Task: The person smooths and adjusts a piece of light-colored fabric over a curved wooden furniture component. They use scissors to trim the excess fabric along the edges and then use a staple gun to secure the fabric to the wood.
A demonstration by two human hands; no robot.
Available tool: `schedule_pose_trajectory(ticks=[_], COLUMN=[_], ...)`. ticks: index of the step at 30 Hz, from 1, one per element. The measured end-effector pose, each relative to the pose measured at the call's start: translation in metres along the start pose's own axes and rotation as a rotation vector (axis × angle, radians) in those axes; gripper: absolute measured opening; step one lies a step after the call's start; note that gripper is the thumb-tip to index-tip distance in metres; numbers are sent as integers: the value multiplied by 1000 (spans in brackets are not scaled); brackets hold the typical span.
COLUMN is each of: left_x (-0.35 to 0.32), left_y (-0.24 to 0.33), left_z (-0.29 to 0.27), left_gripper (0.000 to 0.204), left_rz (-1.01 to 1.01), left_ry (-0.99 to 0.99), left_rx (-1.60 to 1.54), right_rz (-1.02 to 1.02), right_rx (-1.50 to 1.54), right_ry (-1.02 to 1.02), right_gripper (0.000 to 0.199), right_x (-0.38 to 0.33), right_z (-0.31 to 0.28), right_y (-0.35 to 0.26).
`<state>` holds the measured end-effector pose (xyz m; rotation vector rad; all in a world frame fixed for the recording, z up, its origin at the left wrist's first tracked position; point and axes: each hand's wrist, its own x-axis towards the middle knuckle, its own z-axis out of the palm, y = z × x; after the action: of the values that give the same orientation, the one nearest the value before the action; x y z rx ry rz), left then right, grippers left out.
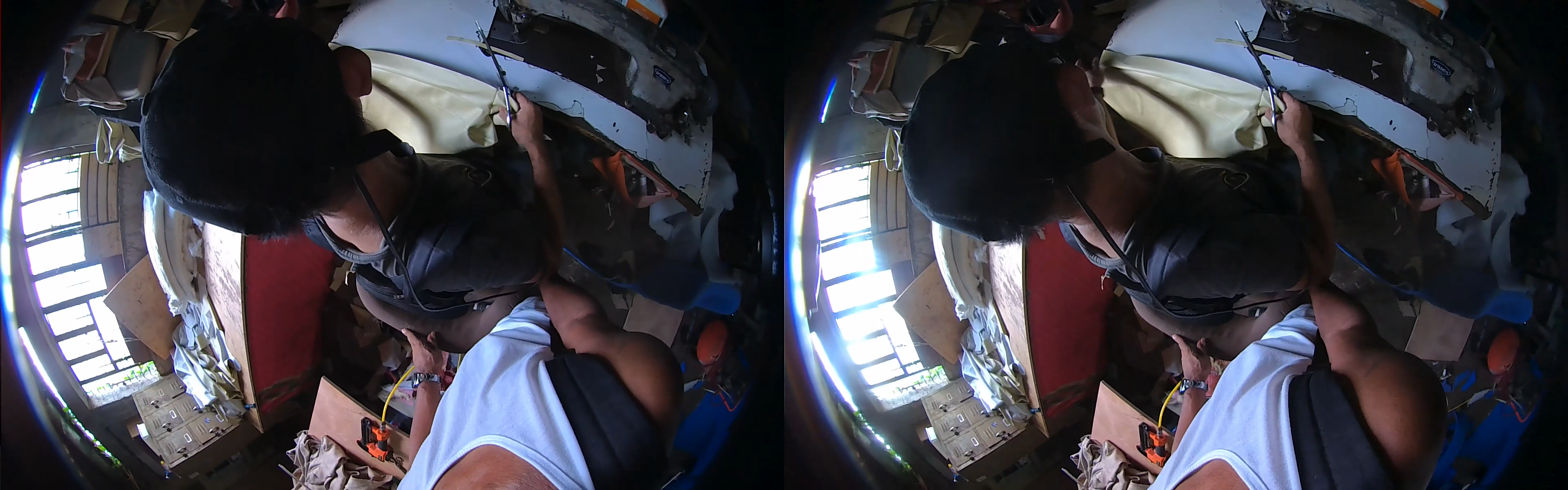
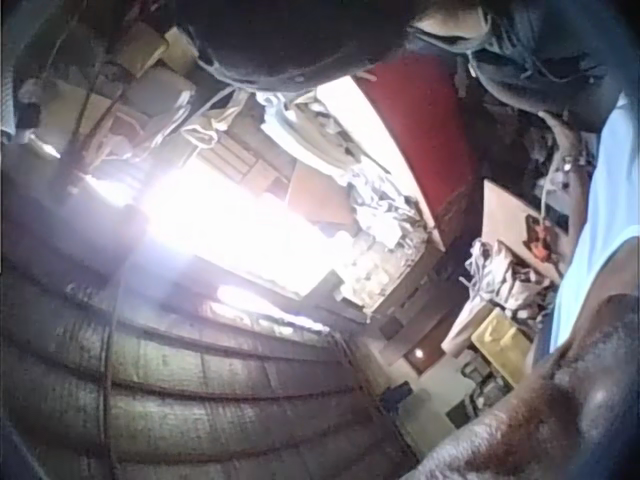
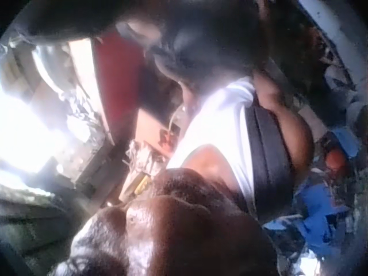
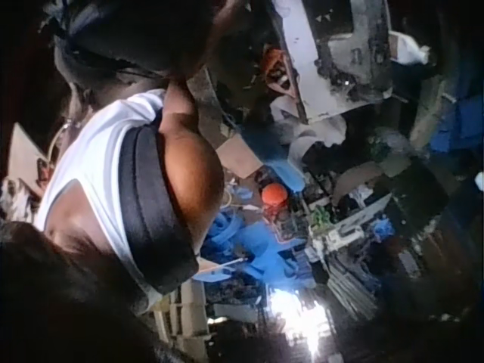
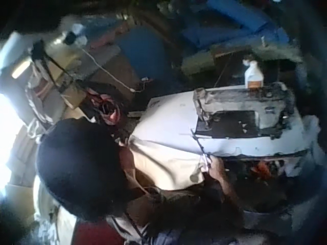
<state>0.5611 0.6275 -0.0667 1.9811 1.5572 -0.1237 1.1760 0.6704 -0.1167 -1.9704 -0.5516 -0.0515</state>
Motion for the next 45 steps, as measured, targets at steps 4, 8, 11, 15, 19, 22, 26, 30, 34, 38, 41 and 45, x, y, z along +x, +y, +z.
schedule_pose_trajectory(ticks=[4, 8, 11, 15, 19, 22, 26, 30, 34, 38, 41, 45], left_x=[1, 2, -13, 4, -4, 3, 7, 5, 13, 1, 6, 19], left_y=[-3, 7, -8, -4, -7, -5, -13, -47, -51, -17, 11, -13], left_z=[1, -1, 3, 6, -2, -3, -1, 13, 9, 4, -19, 9], left_gripper=[87, 87, 87, 87, 87, 86, 85, 90, 91, 90, 91, 96], left_rz=[-1, -31, -67, 68, 21, 51, 72, 244, 369, 96, -27, 57], left_ry=[-3, -6, 8, 22, -9, -26, -57, 28, 25, -75, -86, -18], left_rx=[-31, 10, -10, -42, 20, -19, -18, 75, 153, 42, 103, 125], right_rz=[-23, -50, -62, -120, -100, -9, 18, -74, -121, -47, 67, 236], right_rx=[-63, -167, -230, -409, -446, -458, -446, -381, -246, -133, -27, -5], right_ry=[-93, -165, -294, -263, -347, -440, -442, -270, -299, -414, -453, -552], right_gripper=[39, 36, 31, 28, 28, 29, 33, 38, 45, 47, 49, 51], right_x=[1, -3, -16, -20, -55, -91, -105, -77, -40, -67, -133, -208], right_z=[-4, -17, -11, -59, -63, -74, -89, -42, 28, 69, 55, 14], right_y=[1, 1, -18, 31, 79, 99, 67, 33, 29, -4, -13, 22])
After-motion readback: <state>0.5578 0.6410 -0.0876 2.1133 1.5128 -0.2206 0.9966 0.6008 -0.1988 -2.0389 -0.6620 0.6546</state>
